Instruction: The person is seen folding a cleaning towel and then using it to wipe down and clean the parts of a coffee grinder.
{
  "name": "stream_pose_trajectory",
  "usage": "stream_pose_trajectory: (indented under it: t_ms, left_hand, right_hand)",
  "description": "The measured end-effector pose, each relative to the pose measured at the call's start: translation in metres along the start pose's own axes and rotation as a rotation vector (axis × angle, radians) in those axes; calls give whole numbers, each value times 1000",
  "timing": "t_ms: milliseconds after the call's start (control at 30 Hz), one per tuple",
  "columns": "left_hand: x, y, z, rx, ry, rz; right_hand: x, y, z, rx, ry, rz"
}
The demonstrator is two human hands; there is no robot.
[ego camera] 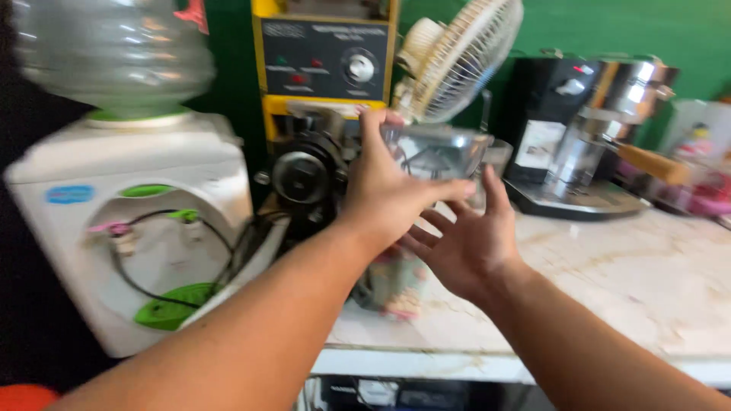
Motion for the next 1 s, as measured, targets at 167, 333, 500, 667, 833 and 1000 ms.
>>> stream_pose_trajectory:
  t_ms: [167, 333, 500, 667, 833, 1000]
  left_hand:
    - [42, -28, 75, 124, -118, -311]
    - [60, -62, 140, 283, -452, -568]
    - [89, -94, 187, 298, -79, -691]
    - [80, -108, 229, 373, -126, -737]
    - [76, -97, 257, 235, -108, -741]
    - [59, -81, 272, 166, -142, -543]
  right_hand:
    - [24, -14, -49, 28, -194, -58]
    - [35, -40, -111, -425, -97, -14]
    - [82, -61, -159, -648, -687, -70]
    - [118, -65, -177, -641, -858, -151]
    - [148, -41, -208, -492, -771, -180]
    - [172, -29, -233, -180, -677, -249]
Point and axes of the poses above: each hand's wrist, its own y-axis towards the middle knuckle, its own z-axis out of the palm, x = y × z, the point moved 6 cm from there along y, towards the middle knuckle, and after that the axes turned 5 degrees about y, right-handed, at the moved point
